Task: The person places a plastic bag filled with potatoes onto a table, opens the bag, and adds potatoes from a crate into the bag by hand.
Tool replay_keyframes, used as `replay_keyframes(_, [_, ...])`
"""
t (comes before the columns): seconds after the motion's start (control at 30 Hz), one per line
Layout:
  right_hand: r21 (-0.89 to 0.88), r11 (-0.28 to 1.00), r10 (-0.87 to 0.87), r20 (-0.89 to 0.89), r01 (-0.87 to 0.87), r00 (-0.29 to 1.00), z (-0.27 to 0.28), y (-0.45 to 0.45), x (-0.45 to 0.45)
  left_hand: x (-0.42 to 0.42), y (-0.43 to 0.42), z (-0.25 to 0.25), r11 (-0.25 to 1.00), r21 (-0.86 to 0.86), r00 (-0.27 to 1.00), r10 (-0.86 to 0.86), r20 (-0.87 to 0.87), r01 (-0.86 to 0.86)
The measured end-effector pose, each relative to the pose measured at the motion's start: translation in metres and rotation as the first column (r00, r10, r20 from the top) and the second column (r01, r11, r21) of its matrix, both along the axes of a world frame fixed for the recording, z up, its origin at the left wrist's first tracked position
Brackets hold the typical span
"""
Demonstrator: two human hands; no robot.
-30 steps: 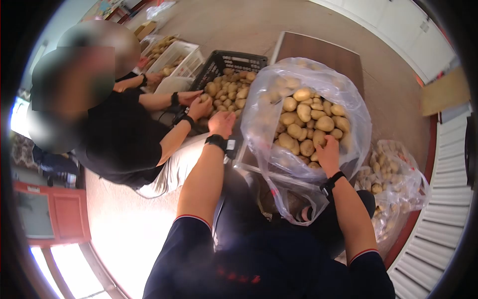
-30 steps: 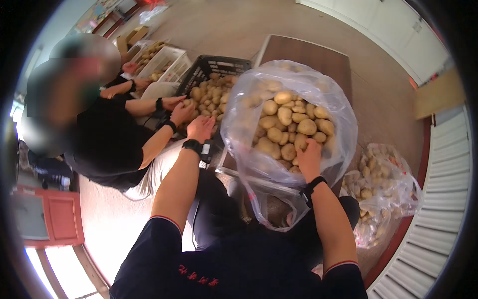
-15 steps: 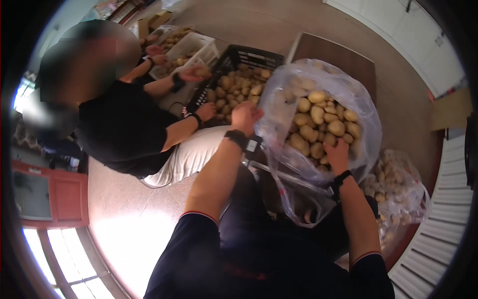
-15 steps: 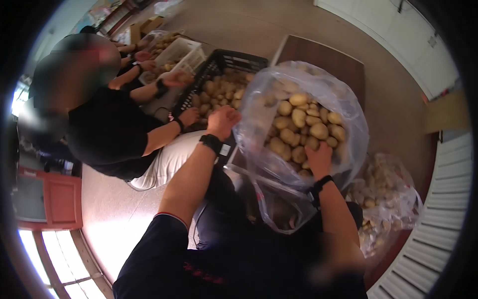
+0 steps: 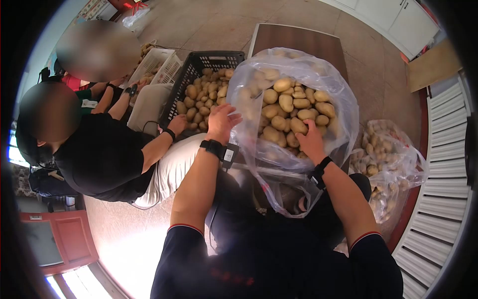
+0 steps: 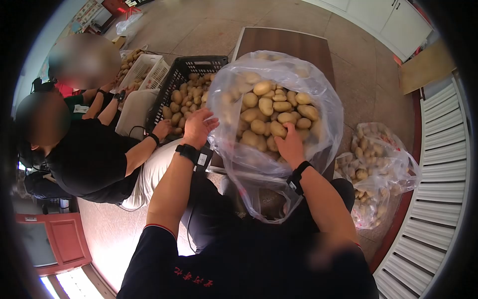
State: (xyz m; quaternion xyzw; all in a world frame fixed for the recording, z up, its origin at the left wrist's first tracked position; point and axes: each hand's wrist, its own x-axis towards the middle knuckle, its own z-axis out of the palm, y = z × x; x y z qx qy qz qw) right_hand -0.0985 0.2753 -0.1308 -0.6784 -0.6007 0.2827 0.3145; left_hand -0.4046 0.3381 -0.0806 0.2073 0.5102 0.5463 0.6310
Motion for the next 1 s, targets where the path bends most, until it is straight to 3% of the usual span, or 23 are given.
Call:
replay_keyframes(0.23, [-0.097,0.995,-0.02,-0.293,-0.009,0.956,-0.006,-0.001,-0.001,0.032,-0.012,0.005,0.966,0.005,0.965,-0.258,-0.041,0.258])
replay_keyframes(0.3, [-0.263,0.965,-0.156,-0.58,-0.003,0.8,-0.007,0.001,-0.003,0.041,-0.017,0.006,0.921,-0.039,0.918,-0.39,-0.079,0.388])
replay_keyframes(0.4, [-0.34,0.941,-0.244,-0.671,0.002,0.7,-0.001,-0.001,-0.006,0.052,-0.025,0.012,0.88,-0.066,0.869,-0.475,-0.141,0.47])
replay_keyframes(0.5, [-0.304,0.945,-0.179,-0.783,-0.116,0.596,0.004,-0.003,-0.009,0.059,-0.031,0.012,0.846,-0.091,0.826,-0.533,-0.183,0.526])
replay_keyframes(0.73, [-0.267,0.898,-0.063,-0.864,-0.35,0.499,0.028,-0.014,-0.023,0.069,-0.038,0.021,0.725,-0.125,0.719,-0.688,-0.101,0.677])
replay_keyframes(0.9, [-0.235,0.888,0.049,-0.807,-0.396,0.589,0.04,-0.017,-0.025,0.067,-0.035,0.011,0.647,-0.054,0.647,-0.762,-0.027,0.76])
replay_keyframes(1.0, [-0.201,0.908,0.071,-0.79,-0.367,0.609,0.043,-0.017,-0.03,0.067,-0.036,0.014,0.7,-0.055,0.7,-0.714,-0.029,0.712])
